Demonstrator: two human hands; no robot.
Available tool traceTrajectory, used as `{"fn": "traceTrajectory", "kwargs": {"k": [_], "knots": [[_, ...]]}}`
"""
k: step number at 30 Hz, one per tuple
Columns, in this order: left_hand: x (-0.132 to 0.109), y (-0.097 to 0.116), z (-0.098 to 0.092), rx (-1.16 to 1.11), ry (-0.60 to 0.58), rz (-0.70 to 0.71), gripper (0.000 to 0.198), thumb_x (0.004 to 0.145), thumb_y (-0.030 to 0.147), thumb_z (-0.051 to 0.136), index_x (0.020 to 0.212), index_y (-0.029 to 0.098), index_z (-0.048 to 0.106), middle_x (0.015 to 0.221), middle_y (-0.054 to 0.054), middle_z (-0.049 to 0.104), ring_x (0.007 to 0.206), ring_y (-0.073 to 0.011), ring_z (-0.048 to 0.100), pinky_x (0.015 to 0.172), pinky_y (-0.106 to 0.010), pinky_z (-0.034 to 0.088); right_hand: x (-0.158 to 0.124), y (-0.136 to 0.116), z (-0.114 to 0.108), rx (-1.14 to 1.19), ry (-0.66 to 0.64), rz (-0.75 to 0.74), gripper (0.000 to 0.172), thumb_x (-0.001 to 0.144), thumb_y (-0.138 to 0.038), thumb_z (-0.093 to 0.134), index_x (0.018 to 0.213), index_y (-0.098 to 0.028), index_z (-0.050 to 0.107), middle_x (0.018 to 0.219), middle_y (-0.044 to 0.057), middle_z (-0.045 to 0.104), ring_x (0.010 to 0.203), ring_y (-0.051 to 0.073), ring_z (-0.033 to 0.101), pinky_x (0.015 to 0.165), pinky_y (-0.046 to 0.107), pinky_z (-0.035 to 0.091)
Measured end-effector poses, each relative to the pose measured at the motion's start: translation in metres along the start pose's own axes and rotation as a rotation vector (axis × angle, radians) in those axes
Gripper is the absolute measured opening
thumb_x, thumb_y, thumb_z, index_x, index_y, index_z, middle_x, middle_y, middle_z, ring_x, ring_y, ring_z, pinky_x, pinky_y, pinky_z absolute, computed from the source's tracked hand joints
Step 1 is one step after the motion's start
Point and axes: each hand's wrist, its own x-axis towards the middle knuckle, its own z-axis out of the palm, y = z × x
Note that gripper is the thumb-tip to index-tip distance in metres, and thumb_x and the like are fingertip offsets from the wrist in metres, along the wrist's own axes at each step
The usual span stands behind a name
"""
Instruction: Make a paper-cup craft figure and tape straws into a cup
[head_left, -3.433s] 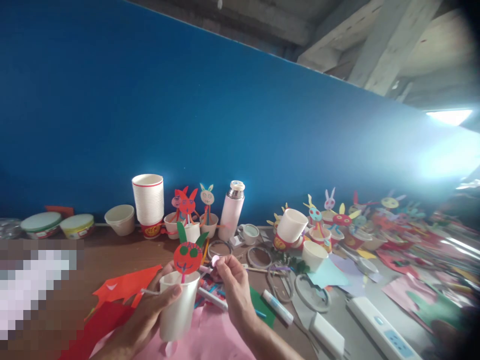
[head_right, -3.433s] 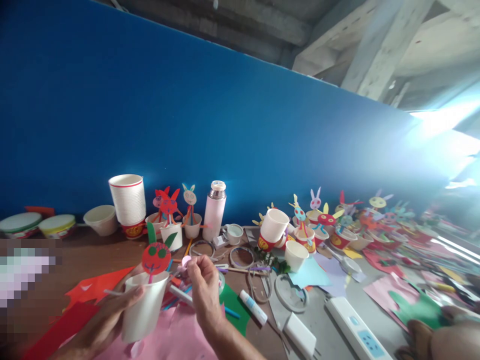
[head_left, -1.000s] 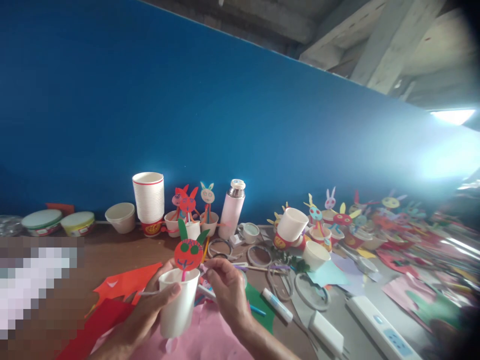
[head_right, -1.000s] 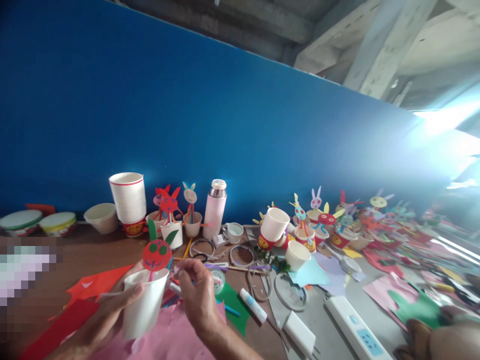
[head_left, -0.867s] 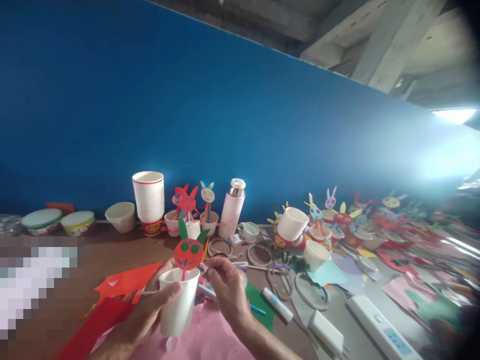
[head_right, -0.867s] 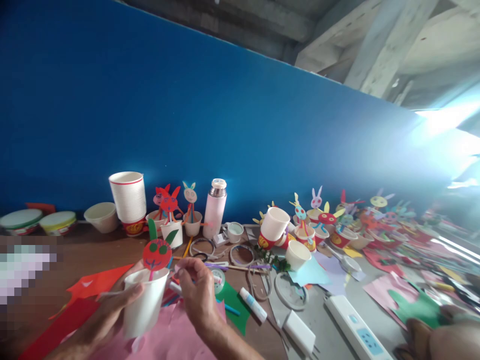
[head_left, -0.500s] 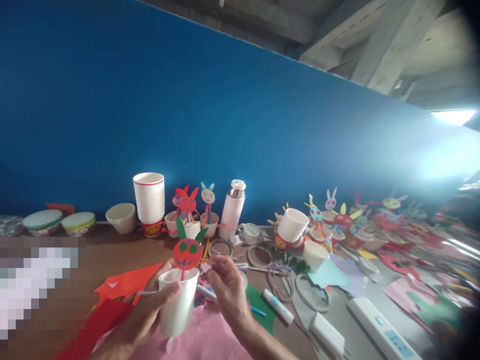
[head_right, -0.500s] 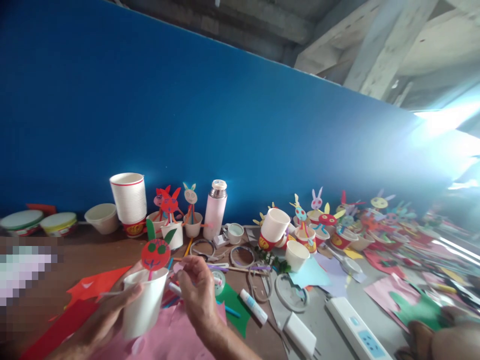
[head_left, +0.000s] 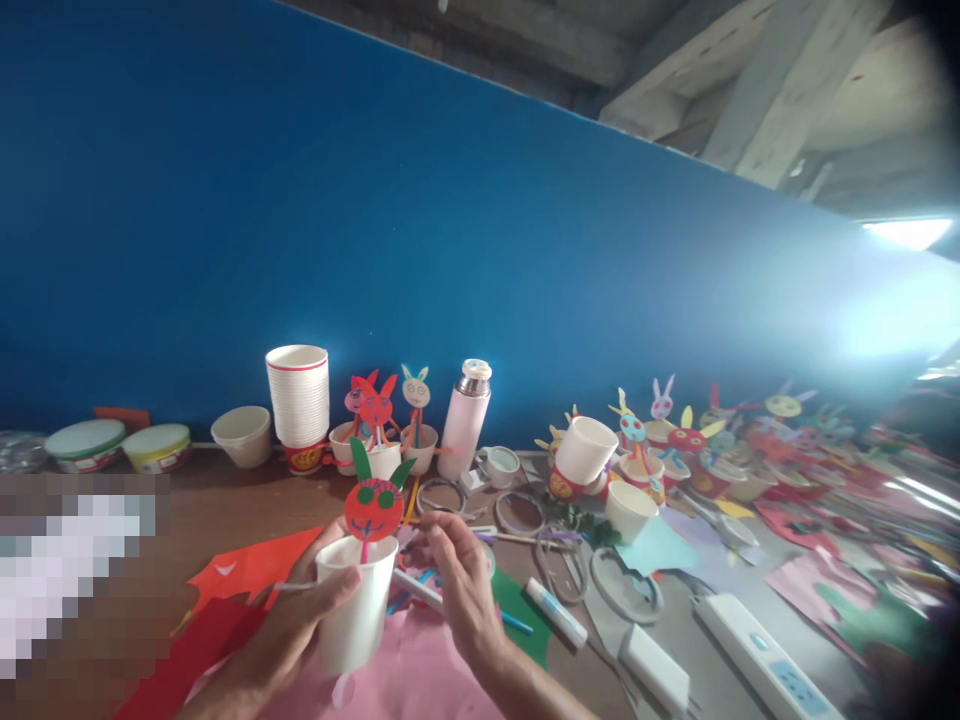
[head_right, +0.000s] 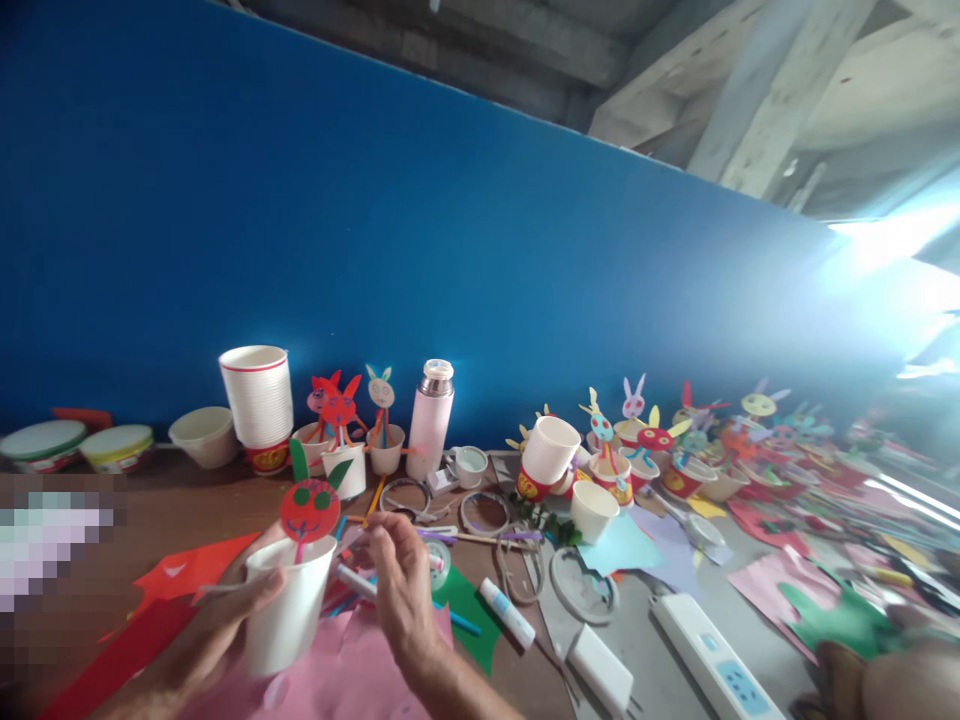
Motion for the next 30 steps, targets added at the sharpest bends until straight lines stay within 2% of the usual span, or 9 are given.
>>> {"fn": "traceTrajectory", "kwargs": {"k": [4, 8, 9, 11, 13, 16, 20, 25, 30], "knots": [[-0.001, 0.001, -0.001, 0.072, 0.021, -0.028, 0.082, 0.057, 0.037, 0.076, 0.130, 0.026, 0.038, 0.081, -0.003, 0.075, 0.069, -0.0270, 0.069, 0.055, -0.031, 0.054, 0.003, 0.004, -0.002, 0.047, -0.015, 0.043, 0.025, 0.088, -0.040, 0.046, 0.086, -0.018, 0.056, 0.071, 0.002, 0.062, 0.061, 0.014, 0.058, 0.058, 0.024, 0.047], [0.007, 0.003, -0.011, 0.008, -0.171, -0.018, 0.082, 0.062, 0.037, 0.073, 0.133, 0.028, 0.033, 0.099, -0.006, 0.072, 0.090, -0.0309, 0.065, 0.072, -0.038, 0.054, 0.009, 0.004, -0.005, 0.012, 0.005, 0.005, 0.022, 0.086, -0.038, 0.049, 0.086, -0.017, 0.056, 0.069, 0.001, 0.061, 0.057, 0.012, 0.055, 0.058, 0.023, 0.045], [0.010, 0.003, -0.015, 0.004, -0.172, -0.016, 0.081, 0.063, 0.037, 0.072, 0.133, 0.028, 0.033, 0.100, -0.006, 0.072, 0.089, -0.0312, 0.066, 0.070, -0.039, 0.054, 0.010, 0.004, -0.007, -0.011, 0.011, -0.013, 0.021, 0.086, -0.036, 0.049, 0.086, -0.016, 0.057, 0.069, 0.000, 0.061, 0.056, 0.011, 0.055, 0.058, 0.022, 0.045], [0.016, 0.005, -0.025, -0.001, -0.114, -0.011, 0.079, 0.062, 0.038, 0.073, 0.132, 0.029, 0.036, 0.095, -0.006, 0.073, 0.078, -0.0307, 0.068, 0.060, -0.039, 0.056, 0.012, 0.005, -0.009, -0.102, 0.018, -0.036, 0.019, 0.086, -0.033, 0.049, 0.085, -0.016, 0.058, 0.067, 0.000, 0.060, 0.056, 0.011, 0.054, 0.057, 0.021, 0.043], [0.022, 0.008, -0.035, -0.013, -0.073, 0.013, 0.074, 0.063, 0.038, 0.072, 0.129, 0.027, 0.040, 0.092, -0.006, 0.074, 0.077, -0.0301, 0.068, 0.057, -0.036, 0.056, 0.013, 0.008, -0.011, -0.265, 0.019, -0.060, 0.017, 0.085, -0.028, 0.049, 0.083, -0.016, 0.061, 0.066, 0.000, 0.060, 0.059, 0.012, 0.054, 0.056, 0.020, 0.042], [0.030, 0.012, -0.048, 0.011, -0.065, 0.044, 0.061, 0.068, 0.038, 0.068, 0.124, 0.025, 0.048, 0.091, -0.006, 0.074, 0.081, -0.0292, 0.068, 0.056, -0.031, 0.055, 0.013, 0.014, -0.012, -0.527, -0.001, -0.167, 0.017, 0.084, -0.021, 0.049, 0.082, -0.018, 0.065, 0.073, 0.001, 0.062, 0.067, 0.013, 0.056, 0.063, 0.021, 0.041], [0.039, 0.022, -0.059, 0.063, 0.018, 0.124, 0.059, 0.064, 0.039, 0.071, 0.118, 0.026, 0.054, 0.088, -0.005, 0.075, 0.085, -0.0308, 0.067, 0.063, -0.034, 0.057, 0.009, 0.016, -0.013, -0.753, -0.064, -0.323, 0.018, 0.082, -0.012, 0.051, 0.085, -0.021, 0.067, 0.078, 0.000, 0.062, 0.074, 0.013, 0.056, 0.069, 0.023, 0.038], [0.042, 0.036, -0.061, 0.039, 0.042, 0.176, 0.062, 0.064, 0.037, 0.072, 0.121, 0.028, 0.050, 0.093, -0.007, 0.074, 0.092, -0.0319, 0.065, 0.067, -0.038, 0.057, 0.004, 0.011, -0.007, -0.884, -0.127, -0.375, 0.018, 0.080, -0.008, 0.053, 0.083, -0.021, 0.065, 0.080, -0.001, 0.063, 0.077, 0.013, 0.055, 0.071, 0.023, 0.036], [0.039, 0.036, -0.062, 0.058, 0.012, 0.179, 0.061, 0.067, 0.036, 0.070, 0.124, 0.029, 0.047, 0.098, -0.007, 0.072, 0.097, -0.0320, 0.063, 0.066, -0.037, 0.056, 0.003, 0.009, 0.002, -0.870, -0.177, -0.303, 0.018, 0.081, -0.009, 0.052, 0.081, -0.020, 0.065, 0.076, -0.002, 0.063, 0.070, 0.011, 0.056, 0.065, 0.020, 0.037]]}}
